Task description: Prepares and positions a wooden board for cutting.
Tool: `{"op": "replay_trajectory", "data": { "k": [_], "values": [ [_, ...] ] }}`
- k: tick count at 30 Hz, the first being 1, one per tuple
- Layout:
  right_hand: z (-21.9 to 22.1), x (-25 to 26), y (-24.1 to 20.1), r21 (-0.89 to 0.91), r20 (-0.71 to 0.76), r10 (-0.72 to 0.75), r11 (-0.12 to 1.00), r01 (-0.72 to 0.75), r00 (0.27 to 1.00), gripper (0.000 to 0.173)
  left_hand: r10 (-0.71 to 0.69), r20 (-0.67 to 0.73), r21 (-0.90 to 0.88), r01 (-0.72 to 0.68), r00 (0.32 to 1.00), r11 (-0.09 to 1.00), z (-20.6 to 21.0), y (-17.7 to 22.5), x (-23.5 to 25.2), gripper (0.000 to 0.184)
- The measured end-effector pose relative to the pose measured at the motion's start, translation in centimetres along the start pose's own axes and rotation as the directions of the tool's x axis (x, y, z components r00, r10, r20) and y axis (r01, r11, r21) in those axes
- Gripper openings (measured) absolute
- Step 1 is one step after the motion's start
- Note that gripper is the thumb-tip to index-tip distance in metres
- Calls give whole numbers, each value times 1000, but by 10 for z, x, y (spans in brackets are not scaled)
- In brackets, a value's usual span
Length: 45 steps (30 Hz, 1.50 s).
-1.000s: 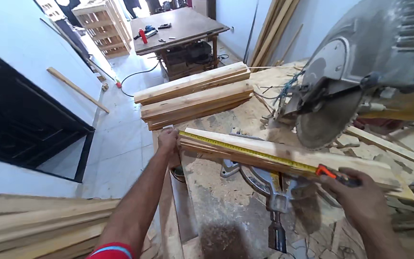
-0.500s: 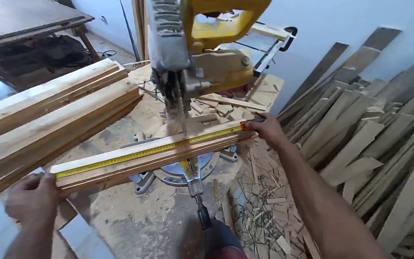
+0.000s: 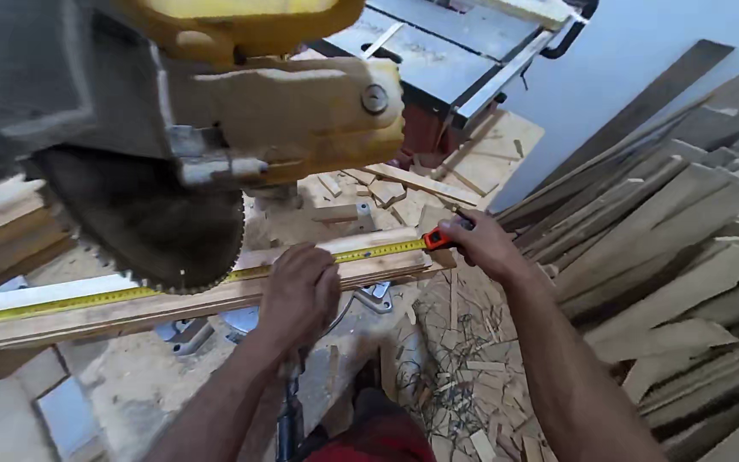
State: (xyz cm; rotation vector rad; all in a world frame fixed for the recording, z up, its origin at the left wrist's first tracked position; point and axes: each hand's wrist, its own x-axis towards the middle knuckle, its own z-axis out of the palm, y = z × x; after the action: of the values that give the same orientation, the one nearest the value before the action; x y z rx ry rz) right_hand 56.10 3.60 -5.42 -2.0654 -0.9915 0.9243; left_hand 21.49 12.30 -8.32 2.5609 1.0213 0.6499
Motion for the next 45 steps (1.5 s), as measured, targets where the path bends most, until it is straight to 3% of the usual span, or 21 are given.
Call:
{"op": "replay_trajectory", "data": {
  "k": [4, 6, 9, 11, 13, 15, 18, 20, 22, 24, 25, 27, 30, 33, 37, 45],
  "values": [
    [3, 2, -2, -97, 29, -26, 995, 29, 999, 72, -62, 169, -25, 67, 984, 997, 30, 19, 53, 35],
    [2, 0, -4, -128, 20, -14, 992, 16, 1000, 79, -99, 157, -48, 107, 983, 993, 40, 19, 61, 30],
    [3, -10, -1, -139, -189, -101, 987, 75, 977, 83, -122, 106, -105, 133, 987, 985, 44, 17, 60, 25],
    [2, -29, 2, -115, -397, -325, 945, 305, 858, 73, -125, 89, -122, 136, 988, 983, 46, 15, 58, 25],
    [10, -44, 3, -1, -495, -543, 781, 625, 678, 64, -123, 76, -126, 132, 989, 983, 46, 16, 57, 25],
    [32, -60, -3, 255, -385, -619, 642, 723, 685, 64, -119, 72, -115, 127, 990, 985, 46, 17, 56, 25],
    [63, -62, -8, 565, -83, -621, 615, 550, 780, 49, -98, 53, -104, 103, 994, 989, 47, 17, 56, 26],
    [74, -53, -3, 631, -11, -613, 608, 481, 790, 35, -89, 54, -98, 94, 995, 991, 47, 17, 55, 27],
    [76, -42, 3, 567, 2, -656, 623, 540, 755, 61, -75, 43, -102, 79, 996, 992, 49, 15, 55, 27],
    [78, -33, 10, 380, -28, -685, 666, 642, 728, 82, -70, 39, -96, 73, 997, 993, 50, 13, 55, 26],
    [80, -29, 13, 246, -70, -709, 670, 701, 702, 77, -67, 38, -89, 71, 997, 993, 51, 13, 55, 25],
    [86, -26, 14, 63, -155, -719, 677, 734, 677, 45, -60, 31, -81, 62, 998, 995, 52, 12, 55, 25],
    [91, -28, 10, -48, -182, -675, 733, 679, 715, 8, -75, 36, -73, 78, 997, 994, 52, 13, 55, 24],
    [92, -27, 14, -97, -197, -721, 689, 718, 665, 2, -70, 28, -77, 72, 997, 994, 52, 14, 55, 24],
    [93, -21, 20, 22, -238, -740, 643, 766, 629, 7, -63, 33, -65, 65, 997, 996, 51, 13, 54, 25],
    [94, -22, 15, 8, -221, -726, 667, 745, 652, 9, -73, 28, -77, 75, 997, 994, 52, 13, 54, 26]
  ]
}}
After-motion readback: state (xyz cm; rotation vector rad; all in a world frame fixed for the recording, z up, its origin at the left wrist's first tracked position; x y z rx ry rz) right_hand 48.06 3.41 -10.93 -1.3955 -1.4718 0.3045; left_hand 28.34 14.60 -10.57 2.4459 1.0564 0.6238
